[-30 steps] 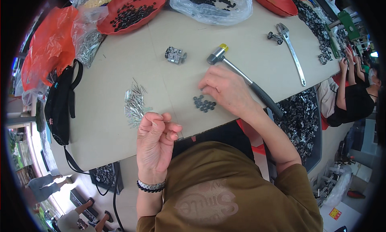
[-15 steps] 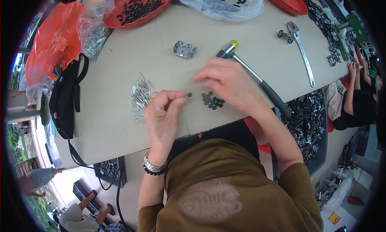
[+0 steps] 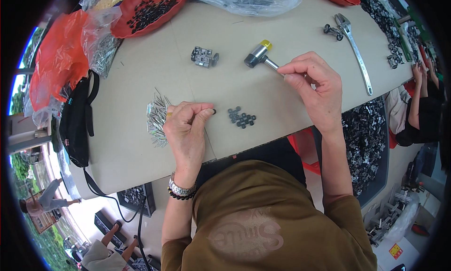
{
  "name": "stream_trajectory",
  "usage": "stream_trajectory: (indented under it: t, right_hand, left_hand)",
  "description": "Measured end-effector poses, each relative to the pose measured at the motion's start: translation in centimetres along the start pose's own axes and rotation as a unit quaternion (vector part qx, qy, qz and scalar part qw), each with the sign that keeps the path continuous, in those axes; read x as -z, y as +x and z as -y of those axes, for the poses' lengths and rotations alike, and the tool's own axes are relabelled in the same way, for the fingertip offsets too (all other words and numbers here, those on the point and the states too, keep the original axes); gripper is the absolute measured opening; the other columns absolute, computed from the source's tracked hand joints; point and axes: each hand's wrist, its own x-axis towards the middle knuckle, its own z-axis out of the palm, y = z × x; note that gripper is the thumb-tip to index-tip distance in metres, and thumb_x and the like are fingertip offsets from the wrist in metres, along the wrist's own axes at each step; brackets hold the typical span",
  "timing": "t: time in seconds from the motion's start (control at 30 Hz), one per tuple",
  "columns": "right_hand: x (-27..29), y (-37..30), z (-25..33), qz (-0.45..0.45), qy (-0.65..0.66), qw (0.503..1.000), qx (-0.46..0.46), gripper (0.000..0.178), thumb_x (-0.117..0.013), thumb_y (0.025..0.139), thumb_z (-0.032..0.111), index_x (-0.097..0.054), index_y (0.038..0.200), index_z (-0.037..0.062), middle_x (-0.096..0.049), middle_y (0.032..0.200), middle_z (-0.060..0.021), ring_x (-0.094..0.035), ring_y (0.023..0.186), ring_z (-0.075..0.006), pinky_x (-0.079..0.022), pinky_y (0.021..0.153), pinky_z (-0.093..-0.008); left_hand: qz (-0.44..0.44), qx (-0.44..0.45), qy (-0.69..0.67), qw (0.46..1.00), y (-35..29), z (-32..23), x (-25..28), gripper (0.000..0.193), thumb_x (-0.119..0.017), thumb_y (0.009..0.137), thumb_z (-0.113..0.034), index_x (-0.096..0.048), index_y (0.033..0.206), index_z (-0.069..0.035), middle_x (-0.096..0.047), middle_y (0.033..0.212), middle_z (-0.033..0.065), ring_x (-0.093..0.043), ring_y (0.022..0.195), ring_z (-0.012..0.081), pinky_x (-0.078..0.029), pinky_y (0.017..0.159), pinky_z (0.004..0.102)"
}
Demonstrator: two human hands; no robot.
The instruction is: The person assembles small metal components by inserting pins and rubber washers into them, then securing the assembly with a small hammer.
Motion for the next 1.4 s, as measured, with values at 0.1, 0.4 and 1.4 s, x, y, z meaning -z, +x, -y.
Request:
stream_trajectory:
  t: [0.1,0.4,1.4]
  right_hand:
    - [0.1,-0.1,0.1,0.001,0.003,1.000,0.002,0.017,-0.071,0.083,-0.009,-0.077,0.094,0.0018,-0.069,0.090,-0.0045,-0.064,0.077,-0.0124,-0.049,0.068,-0.0254]
    - [-0.2,-0.1,-0.1,0.003,0.000,1.000,0.009,0.017,-0.072,0.082,-0.009,-0.077,0.094,0.0021,-0.068,0.088,-0.0048,-0.064,0.076,-0.0132,-0.049,0.067,-0.0255]
    - [-5.2,0.5,-0.5,0.281,-0.121,0.938,0.164,0.011,-0.070,0.077,-0.001,-0.068,0.085,0.0062,-0.062,0.089,-0.0036,-0.064,0.089,-0.0245,-0.054,0.071,-0.0373]
  left_hand:
    - [0.000,-0.003,0.003,1.000,-0.1,-0.1,0.0,0.007,-0.078,0.088,-0.006,-0.080,0.094,-0.003,-0.066,0.080,0.0000,-0.048,0.079,0.0124,-0.041,0.071,0.0262]
    - [0.008,-0.009,-0.003,1.000,-0.1,0.1,0.1,0.006,-0.078,0.088,-0.006,-0.079,0.093,-0.003,-0.067,0.081,0.0000,-0.047,0.079,0.0125,-0.041,0.072,0.0265]
    - [-0.041,-0.199,0.140,0.969,-0.4,-0.8,-0.9,0.016,-0.079,0.074,0.003,-0.070,0.083,-0.005,-0.064,0.077,0.0059,-0.055,0.075,0.0248,-0.046,0.069,0.0365]
